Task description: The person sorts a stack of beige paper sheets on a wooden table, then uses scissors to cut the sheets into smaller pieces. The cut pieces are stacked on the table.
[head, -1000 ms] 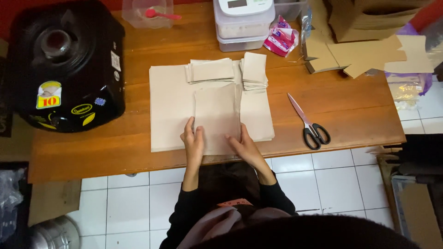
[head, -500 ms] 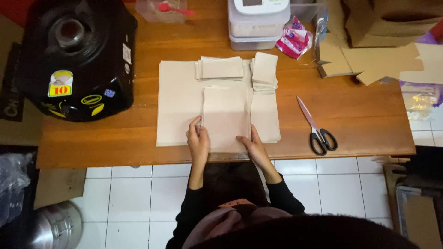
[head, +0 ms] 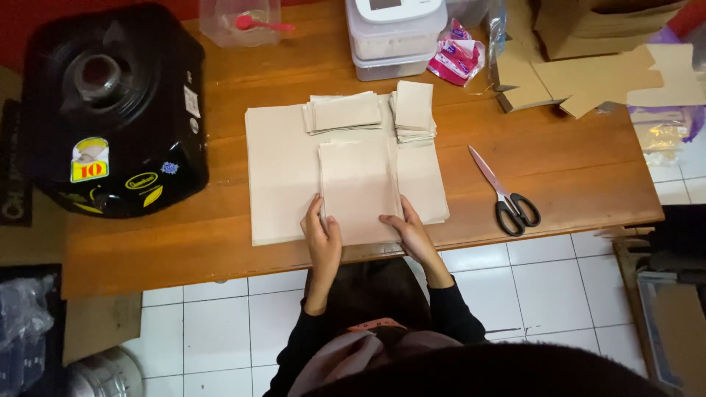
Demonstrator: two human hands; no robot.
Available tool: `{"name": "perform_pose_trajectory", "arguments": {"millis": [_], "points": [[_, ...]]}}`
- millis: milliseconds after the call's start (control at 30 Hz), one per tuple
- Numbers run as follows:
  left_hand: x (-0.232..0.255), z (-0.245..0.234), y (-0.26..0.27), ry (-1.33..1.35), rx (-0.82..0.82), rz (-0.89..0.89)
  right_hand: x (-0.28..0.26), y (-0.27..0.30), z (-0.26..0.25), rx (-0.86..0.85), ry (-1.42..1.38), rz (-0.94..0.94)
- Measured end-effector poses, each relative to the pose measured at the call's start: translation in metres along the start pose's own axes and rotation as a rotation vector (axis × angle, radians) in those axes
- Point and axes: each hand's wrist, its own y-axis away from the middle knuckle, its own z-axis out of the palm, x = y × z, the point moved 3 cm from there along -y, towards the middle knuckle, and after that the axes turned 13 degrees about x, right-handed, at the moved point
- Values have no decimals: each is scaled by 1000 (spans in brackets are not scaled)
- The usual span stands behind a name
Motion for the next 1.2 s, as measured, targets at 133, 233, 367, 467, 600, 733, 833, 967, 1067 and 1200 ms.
{"name": "perform_pose_trajectory", "arguments": {"millis": [133, 233, 367, 467, 600, 733, 833, 967, 1067, 1200], "points": [[-14, 8, 6, -66, 42, 132, -10, 9, 5, 15, -12, 18], [-9, 6, 6, -40, 19, 135, -9, 10, 4, 35, -24, 14], [-12, 9, 4, -55, 26, 138, -15, 12, 3, 54, 43, -62], [-10, 6, 6, -44, 36, 127, -14, 13, 2, 51, 101, -116], [-8, 3, 7, 0, 29, 116, -22, 23, 10, 39, 131, -153], [7, -2, 13, 65, -22, 157, -38, 38, 10, 43, 175, -166], [33, -4, 29, -124, -78, 412, -55, 58, 7, 69, 226, -177], [33, 7, 47, -159, -102, 368, -66, 63, -2, 70, 359, -235], [23, 12, 57, -99, -109, 241, -56, 52, -13, 94, 555, -259], [41, 11, 62, -238, -207, 417, -60, 60, -11, 152, 665, -270]]}}
